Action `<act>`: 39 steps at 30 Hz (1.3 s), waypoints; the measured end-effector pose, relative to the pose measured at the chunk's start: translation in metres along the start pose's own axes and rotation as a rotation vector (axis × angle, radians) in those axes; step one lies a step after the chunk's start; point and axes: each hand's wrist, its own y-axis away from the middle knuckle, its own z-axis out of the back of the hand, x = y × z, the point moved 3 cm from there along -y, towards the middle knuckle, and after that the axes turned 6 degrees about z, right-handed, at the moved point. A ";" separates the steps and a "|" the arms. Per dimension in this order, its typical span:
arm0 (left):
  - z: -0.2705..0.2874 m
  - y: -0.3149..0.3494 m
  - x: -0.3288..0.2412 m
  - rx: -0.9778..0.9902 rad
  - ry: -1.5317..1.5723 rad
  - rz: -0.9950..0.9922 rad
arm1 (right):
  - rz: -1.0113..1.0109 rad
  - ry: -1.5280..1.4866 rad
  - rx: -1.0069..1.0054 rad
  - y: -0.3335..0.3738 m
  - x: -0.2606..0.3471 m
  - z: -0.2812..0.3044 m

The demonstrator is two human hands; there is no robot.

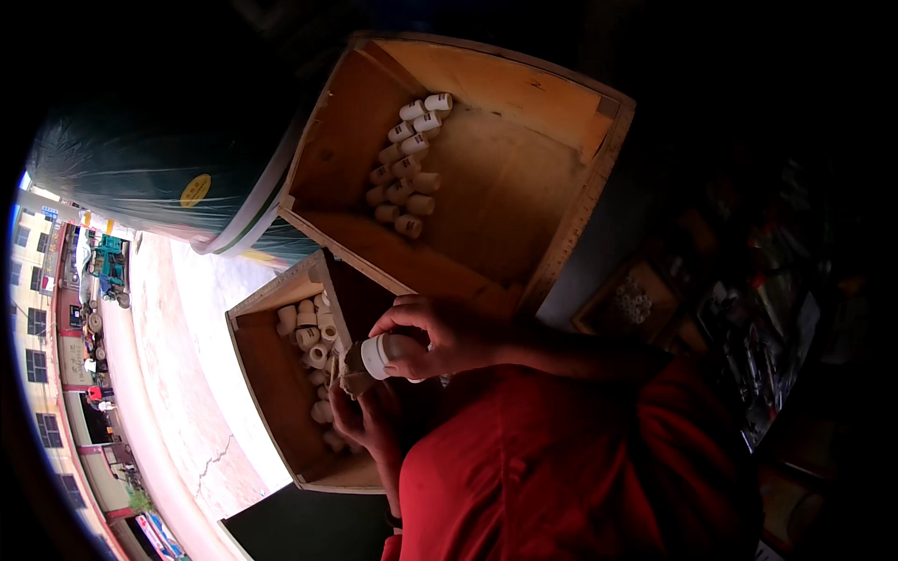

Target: The person repeatedly picks up small white plastic pipe fittings from a wooden crate, wipes them with a cloth, and places them into a second wooden crate. The process involves handling each fitting individually to clean it before moving it to the destination container.

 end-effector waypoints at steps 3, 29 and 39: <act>0.001 0.000 -0.001 0.030 0.011 0.106 | 0.074 0.054 -0.052 -0.016 0.026 0.025; 0.007 -0.001 0.013 -0.003 0.045 -0.022 | -0.578 1.374 0.369 -0.105 -0.164 0.177; -0.002 0.000 0.004 0.009 0.119 0.066 | -0.505 1.412 0.294 -0.107 -0.214 0.173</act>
